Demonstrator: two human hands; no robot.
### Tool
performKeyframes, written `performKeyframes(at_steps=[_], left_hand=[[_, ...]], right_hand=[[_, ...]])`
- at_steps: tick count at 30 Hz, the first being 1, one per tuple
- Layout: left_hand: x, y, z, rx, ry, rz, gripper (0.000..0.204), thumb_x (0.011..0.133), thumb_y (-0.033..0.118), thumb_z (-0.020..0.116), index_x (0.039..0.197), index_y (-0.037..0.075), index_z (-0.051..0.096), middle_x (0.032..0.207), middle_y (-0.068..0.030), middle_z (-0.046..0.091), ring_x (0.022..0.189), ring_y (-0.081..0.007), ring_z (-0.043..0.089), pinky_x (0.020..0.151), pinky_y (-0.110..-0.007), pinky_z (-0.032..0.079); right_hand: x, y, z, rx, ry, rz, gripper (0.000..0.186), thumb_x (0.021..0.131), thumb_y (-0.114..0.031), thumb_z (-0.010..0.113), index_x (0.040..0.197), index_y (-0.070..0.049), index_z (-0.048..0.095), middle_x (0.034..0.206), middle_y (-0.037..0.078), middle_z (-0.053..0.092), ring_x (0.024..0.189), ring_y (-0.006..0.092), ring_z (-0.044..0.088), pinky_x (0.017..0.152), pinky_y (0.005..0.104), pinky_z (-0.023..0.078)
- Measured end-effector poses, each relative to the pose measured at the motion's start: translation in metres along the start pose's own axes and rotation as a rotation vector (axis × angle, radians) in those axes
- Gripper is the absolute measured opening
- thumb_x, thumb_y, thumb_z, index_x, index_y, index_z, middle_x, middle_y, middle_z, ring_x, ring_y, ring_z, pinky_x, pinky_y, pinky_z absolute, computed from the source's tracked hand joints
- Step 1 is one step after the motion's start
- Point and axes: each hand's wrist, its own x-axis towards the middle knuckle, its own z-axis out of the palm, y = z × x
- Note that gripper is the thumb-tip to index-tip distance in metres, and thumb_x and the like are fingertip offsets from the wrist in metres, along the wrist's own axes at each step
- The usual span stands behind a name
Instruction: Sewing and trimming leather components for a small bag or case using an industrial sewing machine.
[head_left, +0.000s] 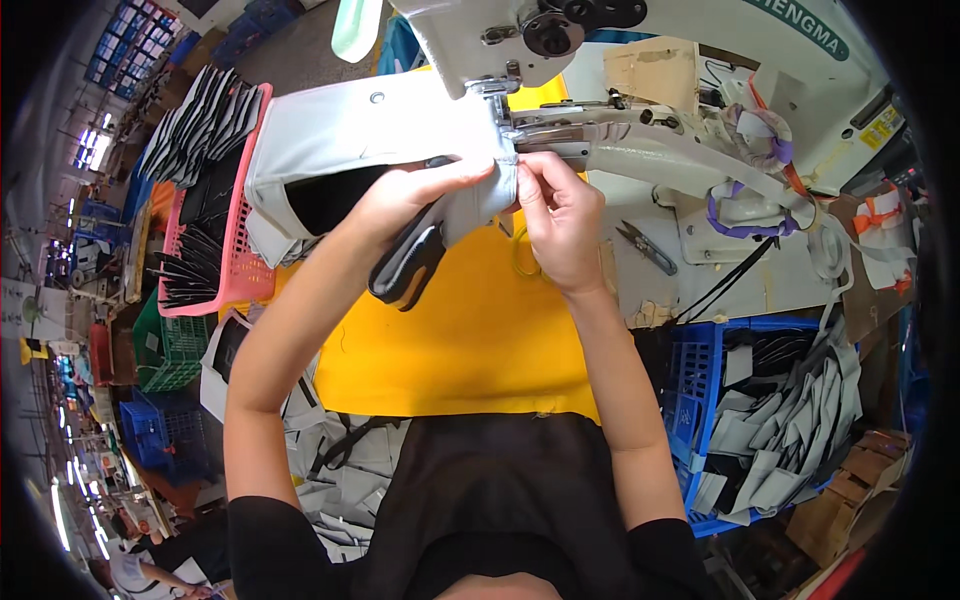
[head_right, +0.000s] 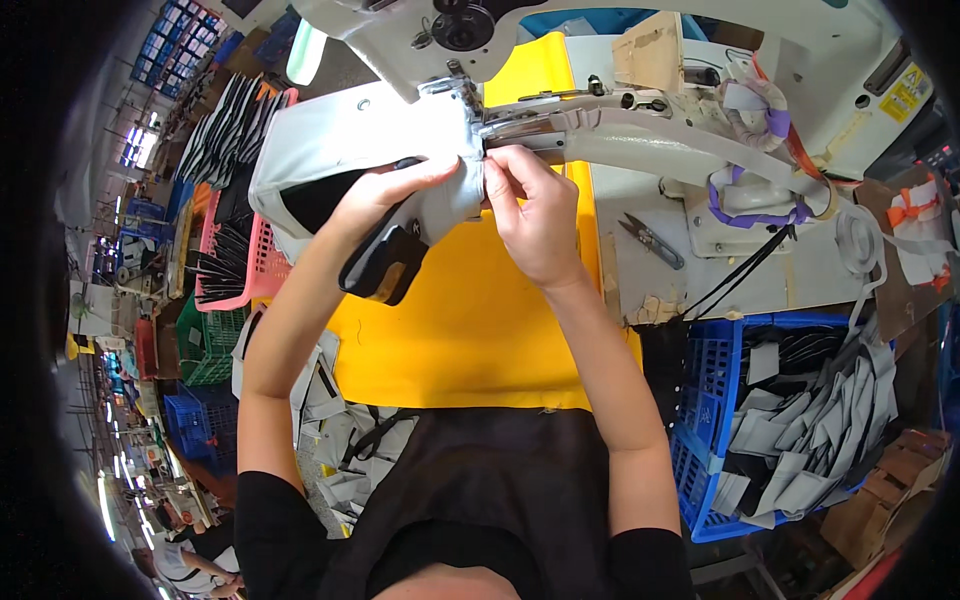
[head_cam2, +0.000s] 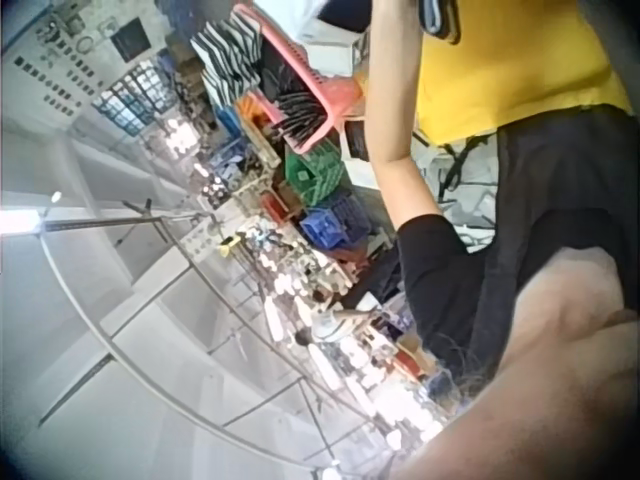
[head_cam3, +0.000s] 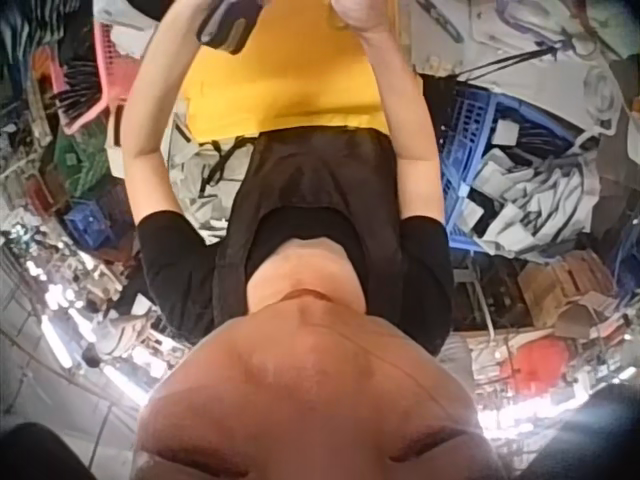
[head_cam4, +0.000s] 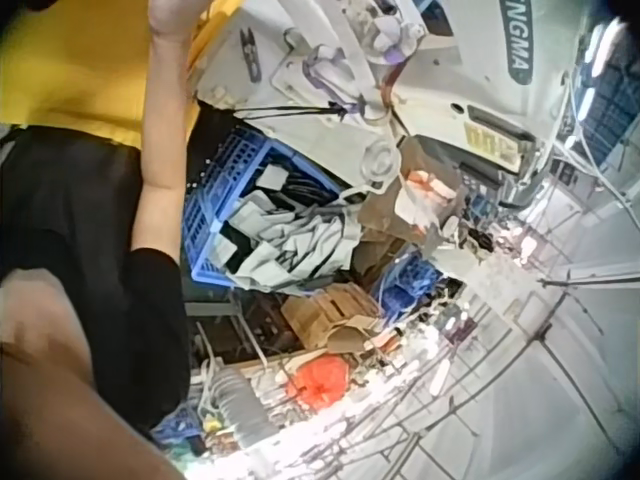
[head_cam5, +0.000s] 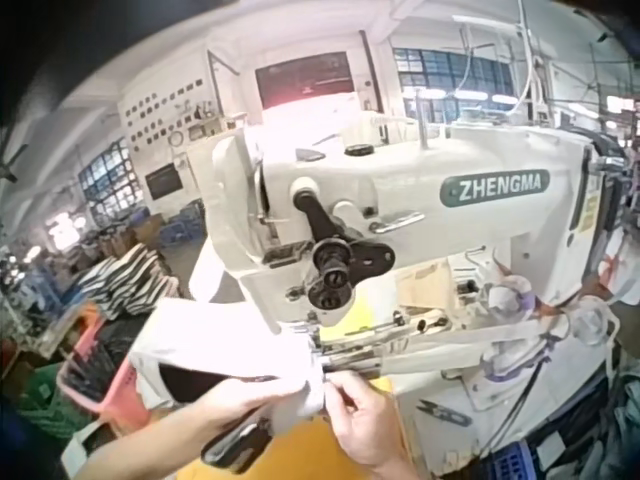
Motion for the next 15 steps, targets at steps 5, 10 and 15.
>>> performKeyframes(at_steps=[5,10,15], left_hand=[[-0.0004,-0.0041,-0.0003,0.013,0.05,-0.073,0.03,0.089,0.02,0.073,0.114,0.004,0.075,0.116,-0.0072,0.071,0.107,-0.0129,0.063,0.096,-0.024,0.046],[0.0036,0.0002,0.0015,0.111,0.055,-0.088,0.027,0.091,0.013,0.068,0.115,0.002,0.074,0.12,-0.0078,0.071,0.112,-0.0126,0.063,0.1,-0.023,0.045],[0.0025,-0.0018,0.0052,0.011,0.107,-0.12,0.026,0.094,0.009,0.062,0.115,-0.002,0.072,0.123,-0.0083,0.07,0.114,-0.0123,0.063,0.102,-0.022,0.044]], right_hand=[[-0.0017,0.0047,-0.0019,-0.066,-0.05,-0.044,0.006,0.091,0.001,0.061,0.096,0.0,0.064,0.08,0.002,0.065,0.062,0.0119,0.054,0.058,0.0244,0.044],[0.0002,0.0067,-0.0032,-0.176,-0.039,-0.118,0.009,0.091,0.002,0.061,0.099,-0.001,0.064,0.083,0.003,0.066,0.065,0.0126,0.056,0.06,0.0249,0.046],[0.0033,-0.0003,-0.0108,-0.226,-0.064,-0.193,0.012,0.091,0.003,0.061,0.103,0.0,0.064,0.085,0.004,0.067,0.066,0.0113,0.06,0.061,0.0238,0.048]])
